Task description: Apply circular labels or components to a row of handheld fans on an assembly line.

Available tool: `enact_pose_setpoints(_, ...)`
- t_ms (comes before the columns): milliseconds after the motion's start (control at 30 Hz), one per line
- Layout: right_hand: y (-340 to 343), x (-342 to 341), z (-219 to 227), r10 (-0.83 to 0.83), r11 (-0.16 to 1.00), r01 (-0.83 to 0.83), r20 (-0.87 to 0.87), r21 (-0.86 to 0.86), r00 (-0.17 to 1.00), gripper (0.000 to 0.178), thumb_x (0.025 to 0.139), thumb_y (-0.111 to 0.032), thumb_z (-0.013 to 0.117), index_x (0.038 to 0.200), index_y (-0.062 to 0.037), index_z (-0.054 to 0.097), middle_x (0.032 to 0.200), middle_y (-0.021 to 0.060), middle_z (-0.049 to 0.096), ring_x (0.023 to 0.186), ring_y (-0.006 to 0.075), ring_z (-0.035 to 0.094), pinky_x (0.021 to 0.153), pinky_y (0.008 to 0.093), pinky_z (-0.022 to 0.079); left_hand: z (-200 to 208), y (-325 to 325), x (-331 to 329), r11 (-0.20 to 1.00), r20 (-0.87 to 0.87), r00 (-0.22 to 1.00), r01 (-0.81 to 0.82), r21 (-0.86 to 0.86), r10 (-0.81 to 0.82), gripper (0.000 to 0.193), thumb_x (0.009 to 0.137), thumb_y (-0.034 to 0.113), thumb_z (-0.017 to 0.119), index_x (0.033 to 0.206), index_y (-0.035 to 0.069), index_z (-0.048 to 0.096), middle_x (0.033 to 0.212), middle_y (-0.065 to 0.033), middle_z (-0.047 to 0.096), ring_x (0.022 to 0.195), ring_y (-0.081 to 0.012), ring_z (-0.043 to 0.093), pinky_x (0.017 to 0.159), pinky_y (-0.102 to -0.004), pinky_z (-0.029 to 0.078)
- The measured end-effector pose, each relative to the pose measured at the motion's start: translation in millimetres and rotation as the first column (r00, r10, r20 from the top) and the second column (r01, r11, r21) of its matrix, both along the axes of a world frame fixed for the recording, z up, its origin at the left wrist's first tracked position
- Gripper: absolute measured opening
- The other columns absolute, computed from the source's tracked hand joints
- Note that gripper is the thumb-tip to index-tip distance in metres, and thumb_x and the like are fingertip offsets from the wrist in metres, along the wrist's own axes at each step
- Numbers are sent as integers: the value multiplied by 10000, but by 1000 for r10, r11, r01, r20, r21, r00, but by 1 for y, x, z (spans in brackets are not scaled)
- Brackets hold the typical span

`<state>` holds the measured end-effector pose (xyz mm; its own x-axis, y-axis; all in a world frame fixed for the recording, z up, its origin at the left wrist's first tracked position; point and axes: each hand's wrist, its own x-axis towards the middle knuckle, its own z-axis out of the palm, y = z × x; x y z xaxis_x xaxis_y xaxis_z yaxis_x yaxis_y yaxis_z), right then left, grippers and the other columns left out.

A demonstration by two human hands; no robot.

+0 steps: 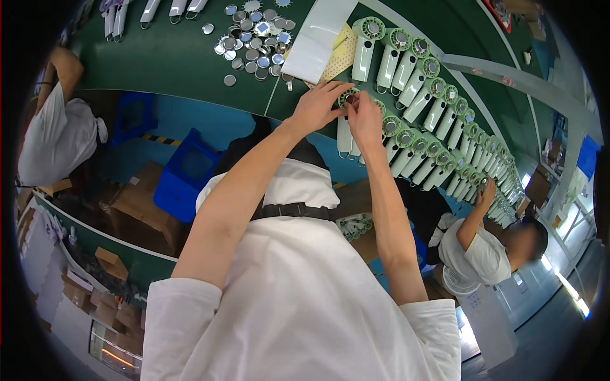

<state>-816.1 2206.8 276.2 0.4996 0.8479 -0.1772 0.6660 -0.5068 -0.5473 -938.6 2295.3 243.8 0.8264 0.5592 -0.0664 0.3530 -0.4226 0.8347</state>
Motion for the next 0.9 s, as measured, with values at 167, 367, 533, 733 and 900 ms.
enact_pose_setpoints(167, 3, 3, 2, 32, 999, -32, -1, 4, 999, 193, 832, -53, 672, 950, 32, 545, 753, 194, 626, 691, 373, 627, 633, 444, 488, -2, 1, 1, 999, -2, 1000, -2, -32, 2, 645, 765, 192, 756, 1356, 156, 499, 1308, -51, 546, 1166, -295, 546, 967, -409, 476)
enact_pose_setpoints(367, 6, 2, 3, 57, 988, -56, 0, -144, 998, 185, 876, -75, 624, 977, 24, 505, 915, 227, 642, 793, 421, 644, 662, 500, 518, 2, 3, 2, 998, -34, 999, 12, -66, -14, 641, 769, 200, 755, 1354, 150, 499, 1308, -54, 543, 1159, -298, 551, 961, -410, 478)
enact_pose_setpoints(533, 6, 1, 4, 75, 988, -72, 16, -136, 997, 193, 877, -64, 616, 999, 28, 499, 913, 233, 635, 792, 431, 636, 654, 501, 515, 1, 6, 3, 995, -65, 997, 37, -90, -43, 676, 766, 177, 755, 1381, 160, 476, 1349, -58, 523, 1210, -294, 524, 1000, -394, 459)
enact_pose_setpoints(733, 6, -1, 4, 102, 989, -96, 47, -113, 994, 168, 873, -43, 602, 993, 30, 510, 918, 236, 624, 821, 426, 629, 677, 501, 510, 4, 5, 3, 995, -57, 997, 38, -97, -43, 676, 769, 164, 750, 1384, 160, 470, 1349, -59, 523, 1211, -300, 525, 997, -392, 461)
enact_pose_setpoints(900, 4, 2, 2, 117, 989, -111, 61, -97, 991, 187, 866, -41, 603, 1019, 33, 526, 928, 232, 629, 833, 417, 636, 696, 497, 514, 5, 4, 4, 996, -62, 997, 46, -82, -51, 676, 774, 168, 748, 1387, 160, 464, 1346, -68, 523, 1201, -303, 535, 985, -396, 469)
